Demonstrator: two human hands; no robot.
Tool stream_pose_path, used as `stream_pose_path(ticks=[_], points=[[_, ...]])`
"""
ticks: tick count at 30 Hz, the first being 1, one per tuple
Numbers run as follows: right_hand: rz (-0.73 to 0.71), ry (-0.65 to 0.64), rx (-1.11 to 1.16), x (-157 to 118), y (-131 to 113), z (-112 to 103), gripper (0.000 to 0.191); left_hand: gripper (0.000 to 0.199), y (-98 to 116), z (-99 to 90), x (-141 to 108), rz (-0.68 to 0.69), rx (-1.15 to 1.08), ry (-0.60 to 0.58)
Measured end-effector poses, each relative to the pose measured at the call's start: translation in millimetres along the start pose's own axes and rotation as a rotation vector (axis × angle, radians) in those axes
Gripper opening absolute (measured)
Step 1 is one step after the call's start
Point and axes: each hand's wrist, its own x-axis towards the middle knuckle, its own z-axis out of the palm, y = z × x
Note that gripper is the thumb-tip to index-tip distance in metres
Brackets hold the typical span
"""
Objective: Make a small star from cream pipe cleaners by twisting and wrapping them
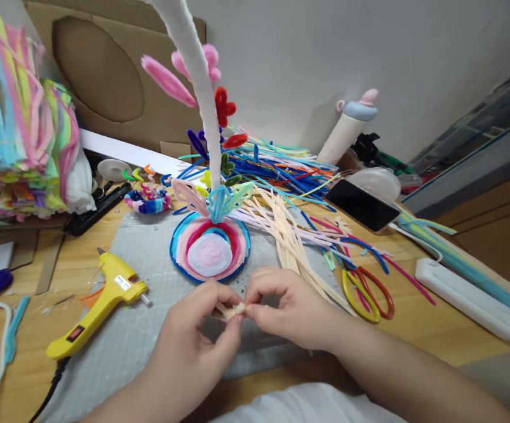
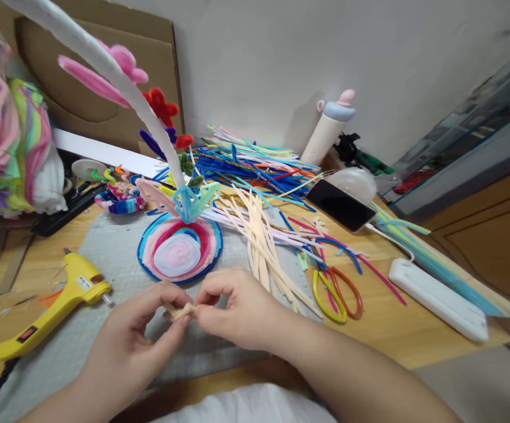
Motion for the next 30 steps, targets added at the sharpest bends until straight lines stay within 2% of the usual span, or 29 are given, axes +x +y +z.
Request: stream_pose_path(ticks=[4,8,17,23,27,30], points=[[0.119,-0.037,0.112,0.8,0.9,-0.7,0.013,0.009,-0.1,-0.7,2.1,0.028,0.041,0.019],[0.146,-0.071,0.137,2.3,1.8,-2.3,0.015,0.008,-0.9,-1.8,2.8,0.042,0.067,0.039],[0.209,-0.164,0.208,4.4,6.0,-6.3,0.013,0.008,-3.2,-1.6,1.7,0.021,0.04,-0.056],[0.355,-0.182,0.338,6.6,7.2,-5.0,0.014,0.01,-1.8,-2.3,3.3,-0.012,0.05,-0.065],[0.394,-0.203,0.387,8.1,5.0,-3.5,0.014,0.01,-4.4,-2.5,2.0,0.007,0.081,-0.058],[0.489,-0.267,0.43,9.2,5.3,-4.4,0.014,0.011,-6.2,-2.3,0.9,0.03,0.126,-0.068]])
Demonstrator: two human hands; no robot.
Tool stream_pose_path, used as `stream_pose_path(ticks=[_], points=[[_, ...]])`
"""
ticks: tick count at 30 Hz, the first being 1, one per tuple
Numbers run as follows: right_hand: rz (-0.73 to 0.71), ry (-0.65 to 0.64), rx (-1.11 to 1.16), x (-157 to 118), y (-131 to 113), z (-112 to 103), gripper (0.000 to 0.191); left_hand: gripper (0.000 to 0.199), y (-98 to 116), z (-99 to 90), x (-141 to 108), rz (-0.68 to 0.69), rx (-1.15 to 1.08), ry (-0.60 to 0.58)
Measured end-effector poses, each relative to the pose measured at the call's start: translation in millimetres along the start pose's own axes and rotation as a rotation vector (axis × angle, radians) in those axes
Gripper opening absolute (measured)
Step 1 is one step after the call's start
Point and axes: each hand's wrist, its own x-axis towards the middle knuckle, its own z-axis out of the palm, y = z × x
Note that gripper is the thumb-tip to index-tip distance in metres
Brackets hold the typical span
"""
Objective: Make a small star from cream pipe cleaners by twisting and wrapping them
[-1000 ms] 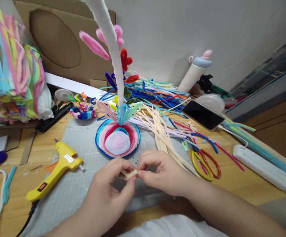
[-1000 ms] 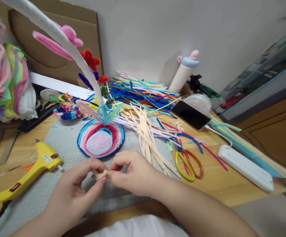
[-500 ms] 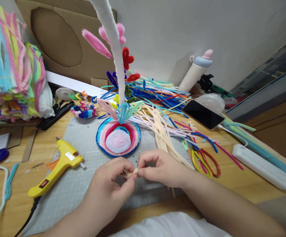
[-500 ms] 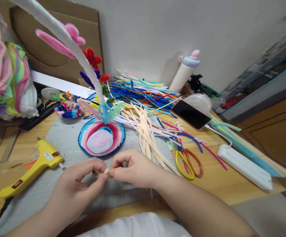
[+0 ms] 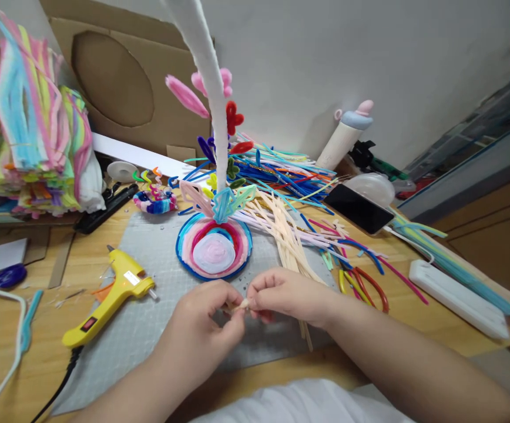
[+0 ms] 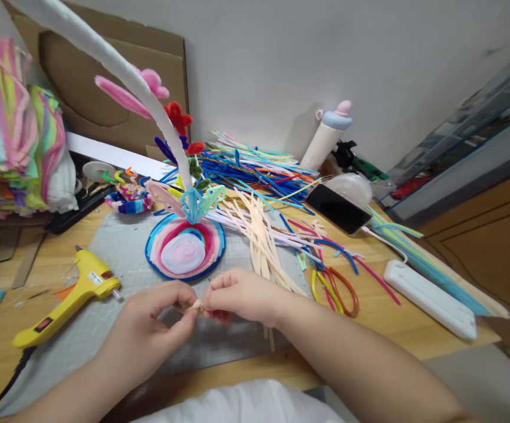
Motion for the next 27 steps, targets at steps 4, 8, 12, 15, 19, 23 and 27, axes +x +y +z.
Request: stream_pose_path(ticks=[4,8,12,15,19,23,27], points=[[0.203,-0.161,0.181,1,0,-5,0.013,0.011,1,-1.2,-2,0.07,0.068,-0.02],[0.347,-0.229,0.414,-2,-4,-7,0.006,0.012,4,-2.9,-4,0.132,0.083,0.02],[0.404,-0.184,0.495,-5,-6,1,0.007,0.012,3,-1.3,-6,0.162,0.1,0.094],[0.288,-0.072,0.385,-5,-3,13,0.009,0.011,2,0.3,-7,0.143,0.102,0.119],[-0.097,0.157,-0.108,-6,4,20,0.02,0.011,4,0.5,-6,-0.032,0.005,0.085],[-0.678,0.188,-0.999,-13,5,11,0.017,0.007,6,1.7,-3,-0.259,-0.185,-0.015],[-0.881,0.088,-1.345,-21,2,5,0.013,0.004,6,3.8,-2,-0.439,-0.454,-0.142]])
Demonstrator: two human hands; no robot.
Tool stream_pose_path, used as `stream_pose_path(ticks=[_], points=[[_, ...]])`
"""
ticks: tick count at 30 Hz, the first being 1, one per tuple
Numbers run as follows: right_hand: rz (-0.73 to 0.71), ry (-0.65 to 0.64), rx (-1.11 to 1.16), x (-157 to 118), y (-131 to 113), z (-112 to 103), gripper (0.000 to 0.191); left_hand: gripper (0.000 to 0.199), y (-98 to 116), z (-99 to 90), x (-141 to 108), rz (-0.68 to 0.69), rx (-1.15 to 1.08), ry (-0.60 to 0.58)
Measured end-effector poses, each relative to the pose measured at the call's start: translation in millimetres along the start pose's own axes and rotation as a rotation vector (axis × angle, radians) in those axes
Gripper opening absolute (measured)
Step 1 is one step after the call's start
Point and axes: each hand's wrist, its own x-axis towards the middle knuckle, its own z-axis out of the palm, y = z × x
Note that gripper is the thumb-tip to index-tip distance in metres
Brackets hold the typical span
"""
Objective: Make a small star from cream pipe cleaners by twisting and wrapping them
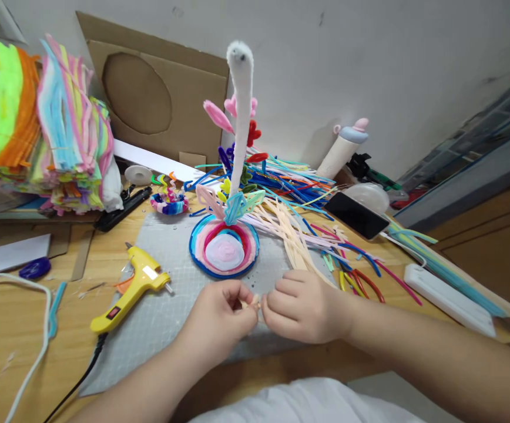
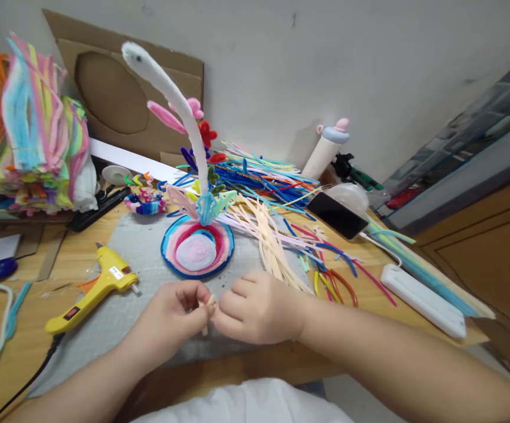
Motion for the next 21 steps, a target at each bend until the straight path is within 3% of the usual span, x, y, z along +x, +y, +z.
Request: stream_pose_path(ticks=[2,6,8,10,11,13,15,18,20,21], points=[[0.236,0.001,0.226,1,-3,0,0.013,0.005,1,0.3,-1,0.032,0.003,0.014],[0.904,-0.19,1.15,4,-8,0,0.014,0.009,3,-0.4,-5,0.242,0.208,0.092],[1.033,-0.276,1.488,4,-9,-1,0.011,0.01,4,-1.0,-7,0.326,0.284,0.106],[1.059,-0.276,1.601,4,-9,0,0.007,0.01,3,-1.2,-8,0.388,0.329,0.122],[1.044,-0.251,1.557,3,-10,1,0.007,0.01,3,-1.2,-8,0.407,0.341,0.127],[0.913,-0.124,1.211,0,-11,4,0.009,0.009,3,-0.8,-7,0.387,0.33,0.136],[0.697,0.011,0.783,-3,-12,6,0.012,0.008,2,0.0,-5,0.271,0.242,0.113],[0.413,0.019,0.406,-7,-13,6,0.016,0.007,1,1.2,0,0.051,0.028,0.024],[0.415,0.016,0.344,-6,-13,5,0.016,0.007,0,1.5,2,0.023,-0.031,0.0],[0.499,0.015,0.41,-5,-14,5,0.014,0.006,0,1.5,2,0.052,-0.012,0.011]])
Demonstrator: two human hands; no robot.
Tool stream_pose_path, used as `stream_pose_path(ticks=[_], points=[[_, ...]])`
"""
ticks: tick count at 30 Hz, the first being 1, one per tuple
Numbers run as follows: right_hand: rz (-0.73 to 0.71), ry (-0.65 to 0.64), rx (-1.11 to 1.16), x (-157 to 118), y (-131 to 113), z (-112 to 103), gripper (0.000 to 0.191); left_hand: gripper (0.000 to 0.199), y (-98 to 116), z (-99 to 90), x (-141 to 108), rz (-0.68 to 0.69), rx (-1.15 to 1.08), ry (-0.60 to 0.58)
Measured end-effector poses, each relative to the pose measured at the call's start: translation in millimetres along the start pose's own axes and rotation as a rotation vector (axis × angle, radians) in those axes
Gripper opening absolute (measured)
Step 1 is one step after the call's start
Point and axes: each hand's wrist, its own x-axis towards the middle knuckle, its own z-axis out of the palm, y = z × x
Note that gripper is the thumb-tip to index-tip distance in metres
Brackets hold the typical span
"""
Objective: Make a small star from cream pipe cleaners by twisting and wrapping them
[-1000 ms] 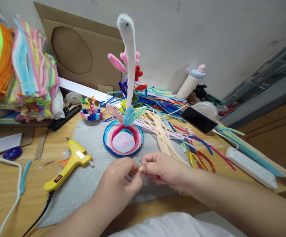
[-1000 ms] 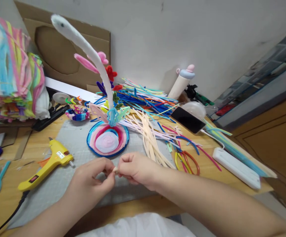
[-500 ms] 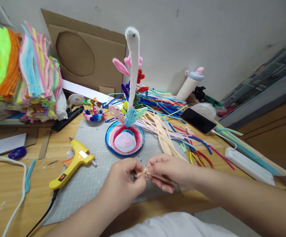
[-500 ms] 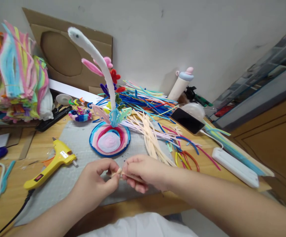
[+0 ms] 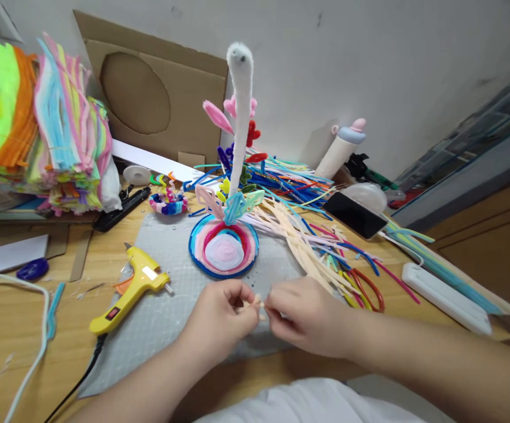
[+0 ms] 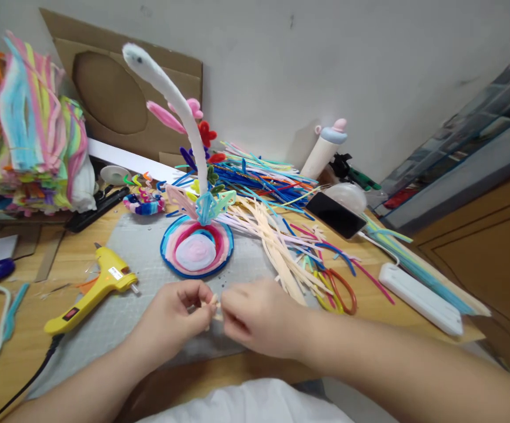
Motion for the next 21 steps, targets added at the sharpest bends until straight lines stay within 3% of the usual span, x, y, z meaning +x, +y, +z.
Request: stream_pose_path(ticks=[2,4,7,10,12,16,19,21], points=[[0.298,-0.077,0.34,3,-2,-2,0.01,0.007,0,-0.3,-1,0.108,0.095,0.029],[0.547,-0.247,0.726,7,-3,-5,0.009,0.009,-1,-0.7,-3,0.215,0.197,0.049],[0.727,-0.465,1.104,10,0,-12,0.008,0.011,-2,-1.3,-5,0.317,0.284,0.064],[0.791,-0.552,1.225,10,3,-12,0.006,0.01,-2,-1.5,-5,0.378,0.323,0.081],[0.725,-0.465,1.112,8,3,-7,0.007,0.009,-3,-1.2,-4,0.38,0.327,0.088],[0.338,-0.049,0.448,2,2,5,0.017,0.006,-4,0.6,-1,0.166,0.179,0.03],[0.085,0.003,0.218,3,0,6,0.016,0.003,-7,1.0,3,-0.01,-0.019,-0.02],[0.087,0.023,0.222,7,-1,2,0.014,0.001,-7,0.2,4,-0.028,-0.071,0.002]])
